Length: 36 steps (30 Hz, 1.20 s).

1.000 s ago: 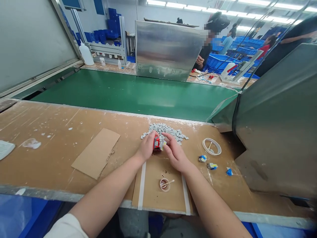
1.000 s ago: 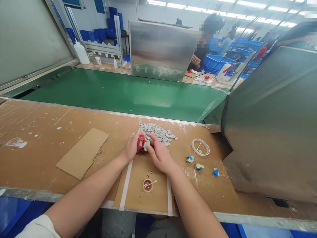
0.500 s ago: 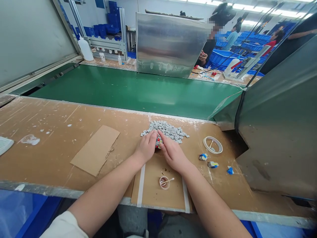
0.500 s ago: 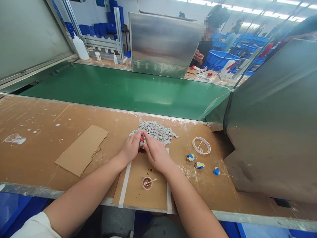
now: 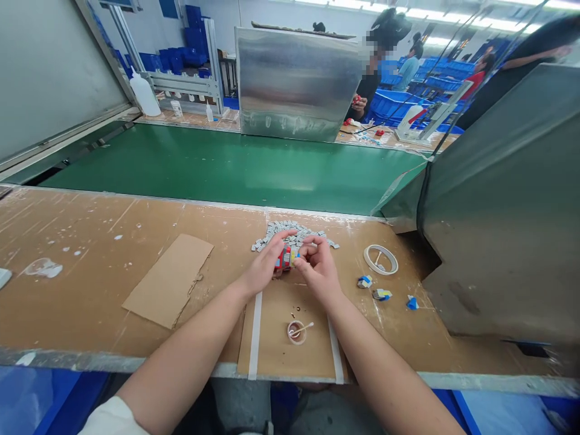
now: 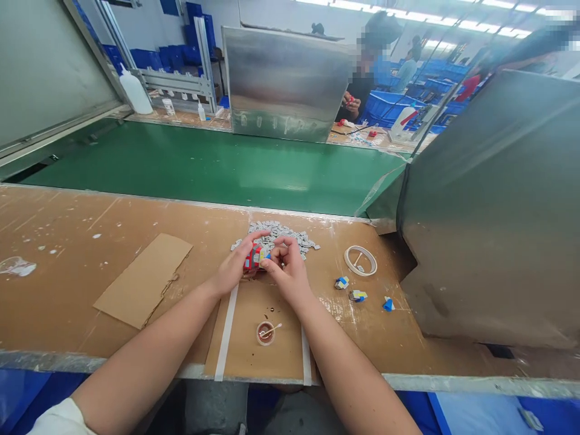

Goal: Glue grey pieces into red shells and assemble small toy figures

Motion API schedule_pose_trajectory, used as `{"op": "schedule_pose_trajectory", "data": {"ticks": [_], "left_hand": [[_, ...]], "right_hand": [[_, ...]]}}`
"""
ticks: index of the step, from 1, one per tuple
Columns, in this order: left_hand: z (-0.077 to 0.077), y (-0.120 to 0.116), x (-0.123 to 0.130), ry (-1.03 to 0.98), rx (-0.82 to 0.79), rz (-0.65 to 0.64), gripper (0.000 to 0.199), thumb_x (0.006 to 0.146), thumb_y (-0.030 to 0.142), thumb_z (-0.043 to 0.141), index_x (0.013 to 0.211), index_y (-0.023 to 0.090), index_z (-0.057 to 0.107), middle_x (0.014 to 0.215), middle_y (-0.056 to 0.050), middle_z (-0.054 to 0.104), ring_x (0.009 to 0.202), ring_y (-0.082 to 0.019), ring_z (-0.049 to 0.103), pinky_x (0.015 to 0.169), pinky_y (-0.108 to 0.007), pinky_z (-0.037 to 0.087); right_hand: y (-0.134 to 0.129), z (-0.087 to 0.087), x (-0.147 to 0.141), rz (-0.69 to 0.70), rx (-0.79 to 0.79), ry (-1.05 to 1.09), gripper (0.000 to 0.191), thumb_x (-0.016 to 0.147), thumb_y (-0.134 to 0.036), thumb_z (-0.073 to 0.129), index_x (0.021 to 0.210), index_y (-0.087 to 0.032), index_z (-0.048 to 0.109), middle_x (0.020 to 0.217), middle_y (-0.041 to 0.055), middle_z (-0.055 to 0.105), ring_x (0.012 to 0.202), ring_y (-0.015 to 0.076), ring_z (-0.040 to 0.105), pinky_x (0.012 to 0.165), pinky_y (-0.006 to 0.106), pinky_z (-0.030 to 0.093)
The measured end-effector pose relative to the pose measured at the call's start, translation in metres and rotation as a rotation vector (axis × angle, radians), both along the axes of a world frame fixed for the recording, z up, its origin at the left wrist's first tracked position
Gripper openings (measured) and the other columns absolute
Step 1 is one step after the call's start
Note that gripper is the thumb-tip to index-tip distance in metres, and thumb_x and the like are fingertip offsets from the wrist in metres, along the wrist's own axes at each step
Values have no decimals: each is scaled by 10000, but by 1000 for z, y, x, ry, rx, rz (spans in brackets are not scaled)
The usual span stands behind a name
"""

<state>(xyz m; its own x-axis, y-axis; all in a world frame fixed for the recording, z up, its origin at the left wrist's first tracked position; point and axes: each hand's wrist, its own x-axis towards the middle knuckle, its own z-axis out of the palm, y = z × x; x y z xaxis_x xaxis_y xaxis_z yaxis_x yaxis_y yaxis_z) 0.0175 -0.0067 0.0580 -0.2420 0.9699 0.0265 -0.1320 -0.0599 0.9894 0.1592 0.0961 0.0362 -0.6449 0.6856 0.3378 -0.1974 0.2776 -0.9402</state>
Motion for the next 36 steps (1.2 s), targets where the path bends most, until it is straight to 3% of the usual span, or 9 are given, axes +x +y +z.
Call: {"op": "schedule_pose_trajectory", "data": {"ticks": [3, 6, 11, 14, 17, 23, 28, 33, 36], "left_hand": [[-2, 1, -6, -62, 87, -107, 649, 947, 773, 547, 1289, 224, 599, 785, 25, 553, 537, -90, 490, 469, -212, 363], [-9, 3, -8, -77, 138, -96, 620, 888, 771, 650, 1123, 200, 599, 765, 33, 577, 486, -68, 504, 413, -181, 345], [-17, 6, 0, -82, 158, 31, 662, 827, 807, 692, 1089, 234, 489, 712, 60, 620, 434, -76, 525, 389, -169, 352], [-13, 5, 6, -59, 144, 165, 683, 814, 819, 695, 1078, 245, 434, 710, 65, 625, 465, -76, 520, 440, -174, 364], [-6, 0, 11, 38, 131, 212, 687, 830, 847, 646, 1070, 237, 443, 695, 67, 575, 512, -84, 504, 494, -190, 368], [-8, -12, 11, 281, 146, 227, 631, 987, 824, 345, 1121, 225, 491, 769, 19, 576, 602, -133, 529, 573, -256, 421], [-14, -21, 7, 530, 252, 173, 622, 1033, 765, 287, 1210, 208, 498, 837, -23, 626, 660, -160, 578, 614, -287, 430], [0, -22, 5, 763, 333, 160, 694, 1010, 808, 262, 1168, 196, 549, 784, -22, 638, 615, -161, 575, 592, -292, 403], [13, -20, 3, 895, 355, 125, 800, 951, 889, 228, 976, 190, 617, 730, -31, 615, 599, -163, 531, 588, -305, 376]], "right_hand": [[-1, 3, -2, -50, -39, 50, 470, 832, -535, 837, 991, -255, 495, 727, -76, 410, 631, 118, 390, 585, 239, 349], [-1, 5, -1, -78, 54, -23, 446, 874, -574, 772, 844, -235, 484, 684, -71, 397, 595, 112, 366, 560, 248, 312], [0, 10, 4, -105, 474, -101, 457, 1018, -624, 559, 816, -215, 543, 666, -34, 508, 579, 124, 435, 578, 270, 316], [0, 16, 5, -100, 775, -135, 489, 994, -678, 585, 884, -202, 588, 766, 11, 616, 648, 140, 523, 612, 278, 328], [3, 23, 6, -162, 914, -197, 530, 971, -714, 601, 869, -195, 583, 781, 26, 628, 667, 149, 538, 613, 280, 311], [5, 27, 9, -156, 983, -249, 556, 990, -716, 531, 766, -207, 515, 717, 10, 569, 605, 134, 452, 597, 283, 271], [0, 27, 9, -218, 960, -157, 567, 1006, -722, 464, 756, -214, 487, 684, 2, 535, 588, 133, 431, 576, 286, 270], [-5, 27, 11, -252, 965, -30, 559, 996, -691, 509, 695, -225, 446, 620, -23, 456, 551, 125, 359, 552, 296, 240], [-9, 28, 11, -224, 941, 35, 536, 991, -665, 523, 690, -232, 432, 609, -29, 425, 548, 129, 340, 551, 307, 230]]}}
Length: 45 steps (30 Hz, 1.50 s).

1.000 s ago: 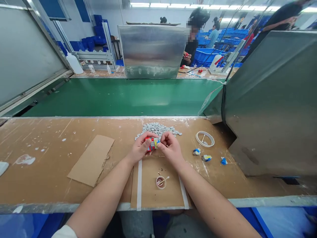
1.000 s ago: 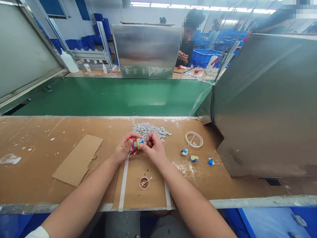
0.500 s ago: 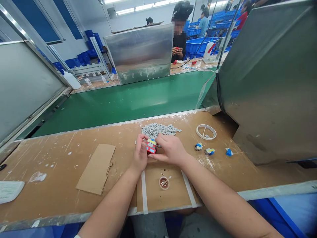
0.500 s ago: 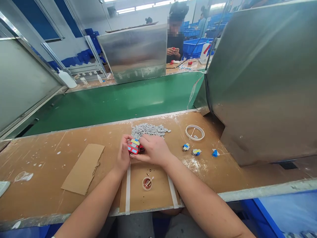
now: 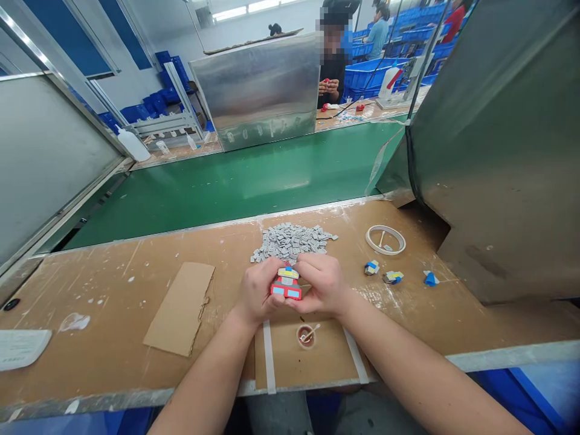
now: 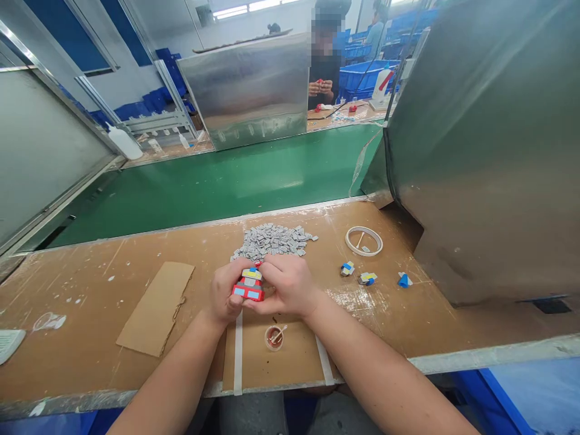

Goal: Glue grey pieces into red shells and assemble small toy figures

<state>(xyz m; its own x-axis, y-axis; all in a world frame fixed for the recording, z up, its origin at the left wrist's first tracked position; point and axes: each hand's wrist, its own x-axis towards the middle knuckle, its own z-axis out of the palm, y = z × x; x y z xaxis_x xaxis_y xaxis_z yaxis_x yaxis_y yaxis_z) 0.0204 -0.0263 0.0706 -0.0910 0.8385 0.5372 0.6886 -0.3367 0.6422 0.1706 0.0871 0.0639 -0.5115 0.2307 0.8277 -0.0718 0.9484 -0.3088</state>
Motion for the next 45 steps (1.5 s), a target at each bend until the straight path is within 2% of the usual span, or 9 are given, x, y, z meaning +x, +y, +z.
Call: {"op": "schedule_pose_trajectory", "data": {"ticks": [3, 5, 13, 21, 25, 31, 45], "left_hand": [[7, 2, -1, 18, 32, -33, 805, 902, 938, 267, 764, 205, 570, 642, -18, 543, 570, -157, 457, 587, -318, 338], [7, 3, 0, 6, 73, -68, 777, 906, 927, 299, 725, 212, 543, 611, -10, 508, 556, -157, 422, 589, -325, 319], [7, 0, 8, -21, 145, -109, 691, 959, 849, 360, 745, 217, 538, 610, -10, 484, 565, -162, 389, 590, -331, 286], [10, -2, 9, 29, 171, -92, 697, 975, 830, 352, 725, 211, 551, 589, -12, 466, 560, -159, 373, 575, -329, 272], [10, -2, 8, 46, 159, -85, 717, 967, 846, 331, 723, 212, 562, 591, -21, 485, 559, -162, 392, 574, -331, 290], [8, -1, 7, 65, 149, -60, 707, 966, 849, 324, 721, 221, 538, 583, -12, 476, 546, -164, 391, 572, -327, 293], [4, 1, 5, 43, 125, -83, 686, 975, 829, 347, 739, 220, 556, 604, -20, 500, 567, -171, 406, 586, -329, 292]], "right_hand": [[-3, 2, 1, 71, -20, -5, 518, 991, -654, 518, 696, -238, 423, 609, -26, 419, 555, 138, 350, 558, 317, 232], [-4, 5, 2, 107, -13, -12, 502, 988, -638, 527, 698, -243, 418, 607, -26, 415, 556, 143, 355, 563, 324, 236], [-2, 9, 8, 154, 87, 18, 498, 944, -600, 611, 667, -252, 388, 612, -36, 362, 550, 146, 322, 563, 337, 242], [-2, 8, 10, 134, 137, -6, 587, 880, -683, 664, 659, -259, 324, 606, -49, 323, 532, 136, 300, 542, 331, 233], [-1, 7, 10, 126, 138, -24, 602, 880, -706, 650, 655, -256, 320, 598, -49, 322, 527, 132, 301, 538, 330, 241], [1, 6, 8, 170, 109, 45, 521, 925, -639, 617, 686, -260, 352, 604, -46, 348, 530, 141, 323, 545, 327, 248], [2, 2, 7, 137, 97, 13, 525, 926, -627, 609, 671, -257, 339, 593, -46, 338, 525, 138, 317, 544, 322, 260]]}}
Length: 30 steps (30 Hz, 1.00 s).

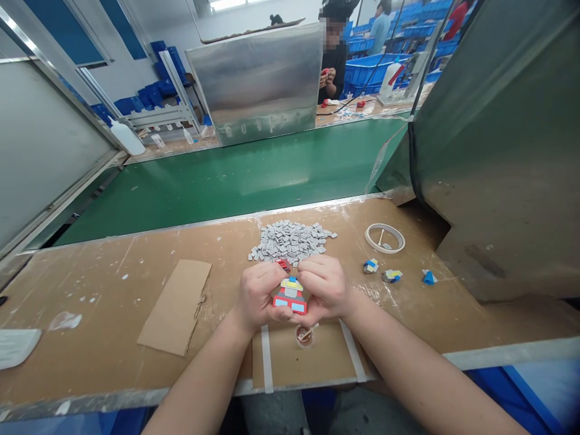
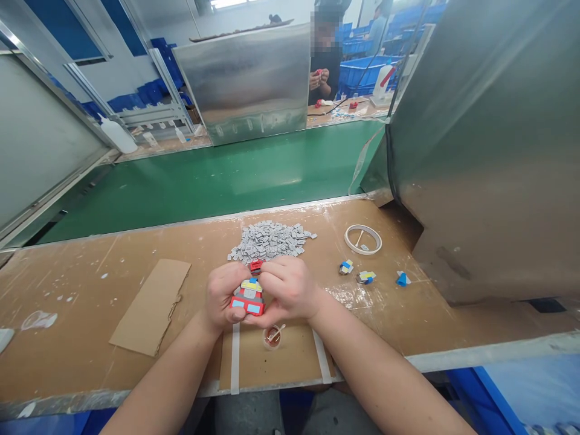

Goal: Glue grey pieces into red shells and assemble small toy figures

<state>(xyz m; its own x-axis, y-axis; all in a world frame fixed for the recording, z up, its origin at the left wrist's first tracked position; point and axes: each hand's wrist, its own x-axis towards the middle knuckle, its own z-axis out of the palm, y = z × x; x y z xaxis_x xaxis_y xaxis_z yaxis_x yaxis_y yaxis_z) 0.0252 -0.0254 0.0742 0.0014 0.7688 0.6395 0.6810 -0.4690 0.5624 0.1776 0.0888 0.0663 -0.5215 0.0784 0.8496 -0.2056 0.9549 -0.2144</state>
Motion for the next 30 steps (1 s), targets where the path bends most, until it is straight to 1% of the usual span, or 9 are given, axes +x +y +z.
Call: {"op": "schedule_pose_trajectory", "data": {"ticks": [6, 12, 18, 24, 28, 30], "left_hand": [[-2, 2, -1, 0, -103, 57, 706, 981, 834, 290, 728, 223, 537, 609, -12, 490, 566, -173, 408, 603, -323, 325], [0, 5, -3, 1, -101, 62, 707, 999, 810, 282, 704, 213, 519, 606, -6, 486, 557, -157, 406, 586, -311, 307], [2, 5, -2, 3, -119, 72, 713, 997, 815, 269, 697, 216, 513, 592, -4, 492, 535, -153, 380, 580, -310, 307], [2, 5, -2, 10, -110, 62, 702, 1007, 804, 260, 703, 212, 483, 610, -3, 485, 552, -151, 399, 583, -306, 302], [0, 5, -3, 20, -128, 63, 708, 1006, 807, 243, 697, 214, 475, 616, -6, 484, 562, -152, 403, 585, -306, 302], [0, 5, -2, 22, -135, 69, 719, 1001, 817, 231, 690, 215, 470, 615, -4, 473, 565, -153, 397, 586, -306, 297]], "right_hand": [[5, -12, -3, -103, -9, -183, 618, 860, -761, 610, 644, -257, 324, 579, -39, 339, 526, 138, 340, 547, 319, 300], [7, -19, -7, -154, -15, -301, 646, 809, -808, 634, 646, -264, 325, 566, -38, 344, 523, 142, 350, 535, 319, 311], [7, -19, -8, -132, -14, -223, 613, 856, -773, 605, 655, -264, 327, 570, -47, 325, 515, 138, 332, 537, 315, 309], [8, -16, -7, -97, -27, -98, 570, 927, -724, 539, 662, -254, 354, 587, -42, 344, 529, 137, 333, 553, 309, 303], [7, -13, -6, -85, -27, -62, 550, 941, -686, 557, 662, -254, 362, 581, -42, 354, 524, 135, 324, 548, 306, 281], [7, -13, -6, -102, -14, -68, 559, 927, -699, 575, 663, -256, 358, 575, -44, 351, 519, 133, 311, 545, 308, 269]]}}
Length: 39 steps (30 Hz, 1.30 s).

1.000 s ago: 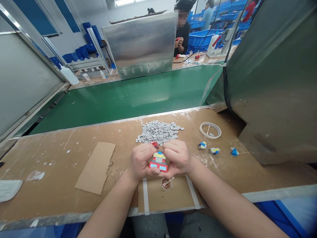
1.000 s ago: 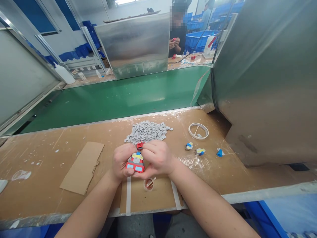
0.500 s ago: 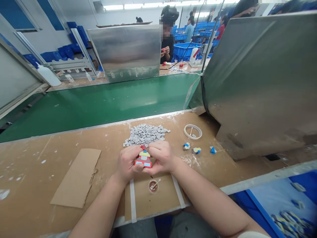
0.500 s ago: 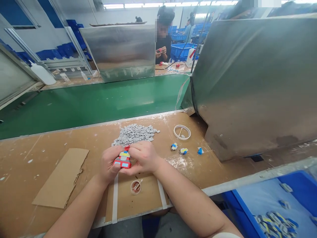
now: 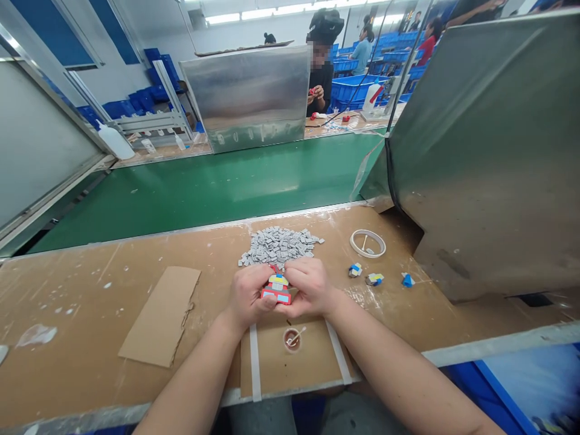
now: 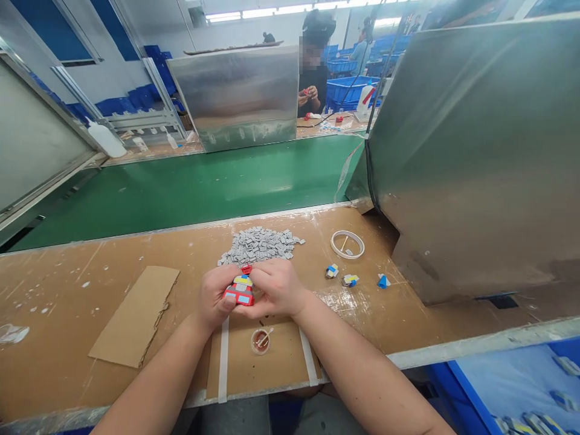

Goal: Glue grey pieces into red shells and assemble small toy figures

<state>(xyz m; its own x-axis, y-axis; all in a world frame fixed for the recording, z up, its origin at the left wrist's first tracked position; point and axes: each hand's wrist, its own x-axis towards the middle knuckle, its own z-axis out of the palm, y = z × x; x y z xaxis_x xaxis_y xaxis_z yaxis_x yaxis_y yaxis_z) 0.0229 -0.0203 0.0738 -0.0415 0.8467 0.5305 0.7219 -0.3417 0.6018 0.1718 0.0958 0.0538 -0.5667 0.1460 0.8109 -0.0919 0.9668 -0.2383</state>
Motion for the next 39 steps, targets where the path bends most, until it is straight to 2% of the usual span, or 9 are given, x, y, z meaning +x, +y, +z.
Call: {"op": "schedule_pose_trajectory", "data": {"ticks": [4, 16, 24, 32, 39], "left_hand": [[-1, 0, 1, -2, 2, 7, 736, 995, 830, 222, 695, 211, 484, 620, 0, 471, 569, -150, 390, 587, -304, 294], [-2, 0, 0, 10, 12, -4, 734, 1010, 810, 224, 701, 207, 508, 623, -3, 485, 575, -151, 404, 588, -303, 306], [0, -1, -1, 40, -12, 10, 757, 1004, 820, 193, 705, 209, 525, 627, -14, 511, 579, -155, 425, 591, -305, 325], [-2, 0, 0, 30, 12, 1, 738, 1011, 807, 210, 698, 209, 507, 622, -4, 485, 577, -151, 405, 581, -310, 309], [0, 0, -2, 58, 62, 5, 730, 993, 835, 234, 732, 214, 517, 620, 0, 502, 561, -154, 428, 566, -310, 319]], "right_hand": [[0, -2, 0, -44, 21, -37, 570, 904, -722, 580, 663, -256, 356, 570, -45, 344, 519, 130, 301, 547, 311, 264], [-1, 3, 0, 6, -3, 26, 516, 941, -649, 573, 680, -258, 358, 569, -47, 365, 520, 135, 316, 550, 310, 255], [0, -1, 2, -20, 25, -35, 543, 897, -687, 628, 674, -258, 380, 580, -44, 364, 525, 136, 331, 556, 312, 264], [-2, -3, 1, -47, 28, -61, 587, 899, -742, 601, 653, -257, 380, 570, -41, 350, 521, 134, 313, 548, 321, 255], [6, 0, 2, 41, 27, -9, 526, 974, -680, 556, 707, -244, 435, 605, -28, 423, 537, 137, 373, 556, 314, 250]]}}
